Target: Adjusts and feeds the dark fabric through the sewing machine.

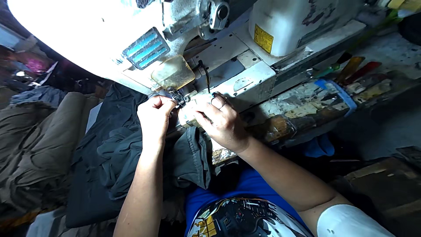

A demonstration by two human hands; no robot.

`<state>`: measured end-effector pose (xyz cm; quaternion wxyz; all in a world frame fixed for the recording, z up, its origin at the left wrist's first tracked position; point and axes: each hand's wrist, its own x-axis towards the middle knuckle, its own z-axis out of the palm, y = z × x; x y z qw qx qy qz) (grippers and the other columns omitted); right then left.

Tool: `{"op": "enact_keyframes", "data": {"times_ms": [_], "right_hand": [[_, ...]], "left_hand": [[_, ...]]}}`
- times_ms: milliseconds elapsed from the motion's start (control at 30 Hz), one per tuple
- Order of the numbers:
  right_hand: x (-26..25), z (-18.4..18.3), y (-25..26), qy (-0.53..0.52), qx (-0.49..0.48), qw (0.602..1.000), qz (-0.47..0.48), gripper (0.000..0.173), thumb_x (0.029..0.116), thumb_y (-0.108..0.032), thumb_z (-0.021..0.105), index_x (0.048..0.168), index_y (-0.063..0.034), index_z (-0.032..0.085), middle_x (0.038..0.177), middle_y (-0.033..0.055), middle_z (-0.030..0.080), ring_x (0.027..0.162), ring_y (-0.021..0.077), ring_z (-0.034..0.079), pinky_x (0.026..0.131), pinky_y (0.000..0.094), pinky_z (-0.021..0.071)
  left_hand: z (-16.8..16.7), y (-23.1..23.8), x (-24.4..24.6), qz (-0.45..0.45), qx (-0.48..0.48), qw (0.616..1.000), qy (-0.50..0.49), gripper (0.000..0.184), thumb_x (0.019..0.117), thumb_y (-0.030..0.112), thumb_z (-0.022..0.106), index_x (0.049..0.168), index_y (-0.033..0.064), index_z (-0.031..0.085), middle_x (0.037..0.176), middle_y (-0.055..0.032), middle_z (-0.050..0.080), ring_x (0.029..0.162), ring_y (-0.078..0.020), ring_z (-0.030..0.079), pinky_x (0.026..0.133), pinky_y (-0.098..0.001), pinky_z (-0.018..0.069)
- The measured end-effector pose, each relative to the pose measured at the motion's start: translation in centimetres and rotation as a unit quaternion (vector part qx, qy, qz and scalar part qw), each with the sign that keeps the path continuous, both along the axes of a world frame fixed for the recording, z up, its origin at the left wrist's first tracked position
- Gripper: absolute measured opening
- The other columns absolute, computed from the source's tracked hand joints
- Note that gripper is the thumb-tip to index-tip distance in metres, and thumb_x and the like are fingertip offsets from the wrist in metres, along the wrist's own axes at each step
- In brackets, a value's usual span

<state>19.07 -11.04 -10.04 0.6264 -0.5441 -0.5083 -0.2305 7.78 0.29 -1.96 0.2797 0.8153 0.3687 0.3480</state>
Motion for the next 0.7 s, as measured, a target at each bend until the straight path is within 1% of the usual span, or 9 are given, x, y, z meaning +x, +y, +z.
{"op": "enact_keyframes", "data": {"times_ms": [267,333,433,533,700], "right_hand": [[0.03,0.04,-0.04,0.000,0.002,1.000,0.002,0.008,0.0888,-0.006,0.072,0.094,-0.0037,0.078,0.089,0.0113,0.071,0.095,0.0232,0.069,0.094,0.0335,0.0541],[0.03,0.03,-0.04,0.000,0.004,1.000,-0.001,0.008,0.0885,-0.006,0.072,0.093,-0.0040,0.077,0.088,0.0108,0.070,0.093,0.0231,0.068,0.093,0.0325,0.0539],[0.06,0.04,-0.08,-0.002,0.005,1.000,-0.001,0.008,0.0885,-0.006,0.071,0.094,-0.0045,0.077,0.089,0.0110,0.071,0.094,0.0233,0.069,0.094,0.0331,0.0539],[0.08,0.05,-0.06,-0.005,0.006,1.000,-0.004,0.008,0.0883,-0.005,0.071,0.093,-0.0043,0.077,0.088,0.0111,0.071,0.092,0.0233,0.068,0.093,0.0324,0.0540],[0.03,0.07,-0.06,-0.002,0.006,1.000,-0.003,0.008,0.0883,-0.006,0.071,0.093,-0.0038,0.077,0.088,0.0118,0.071,0.094,0.0239,0.069,0.093,0.0320,0.0544]], "left_hand": [[-0.03,-0.07,0.10,0.002,-0.001,1.000,-0.005,0.013,0.0875,0.007,0.070,0.075,0.0112,0.069,0.062,0.0093,0.060,0.054,0.0028,0.053,0.054,-0.0152,0.0443],[-0.07,-0.04,0.11,-0.001,0.002,1.000,-0.007,0.013,0.0874,0.007,0.070,0.075,0.0112,0.069,0.062,0.0094,0.060,0.053,0.0029,0.053,0.053,-0.0149,0.0435],[-0.03,-0.12,0.20,0.003,0.004,1.000,-0.007,0.014,0.0870,0.006,0.070,0.074,0.0119,0.069,0.061,0.0097,0.059,0.052,0.0034,0.052,0.052,-0.0144,0.0431],[-0.10,-0.08,0.23,0.008,0.011,1.000,-0.001,0.013,0.0872,0.007,0.070,0.076,0.0114,0.068,0.062,0.0098,0.059,0.052,0.0039,0.051,0.052,-0.0141,0.0429],[-0.14,-0.16,0.21,0.005,0.012,1.000,-0.006,0.012,0.0871,0.007,0.069,0.076,0.0113,0.069,0.062,0.0098,0.060,0.053,0.0038,0.052,0.052,-0.0142,0.0428]]}}
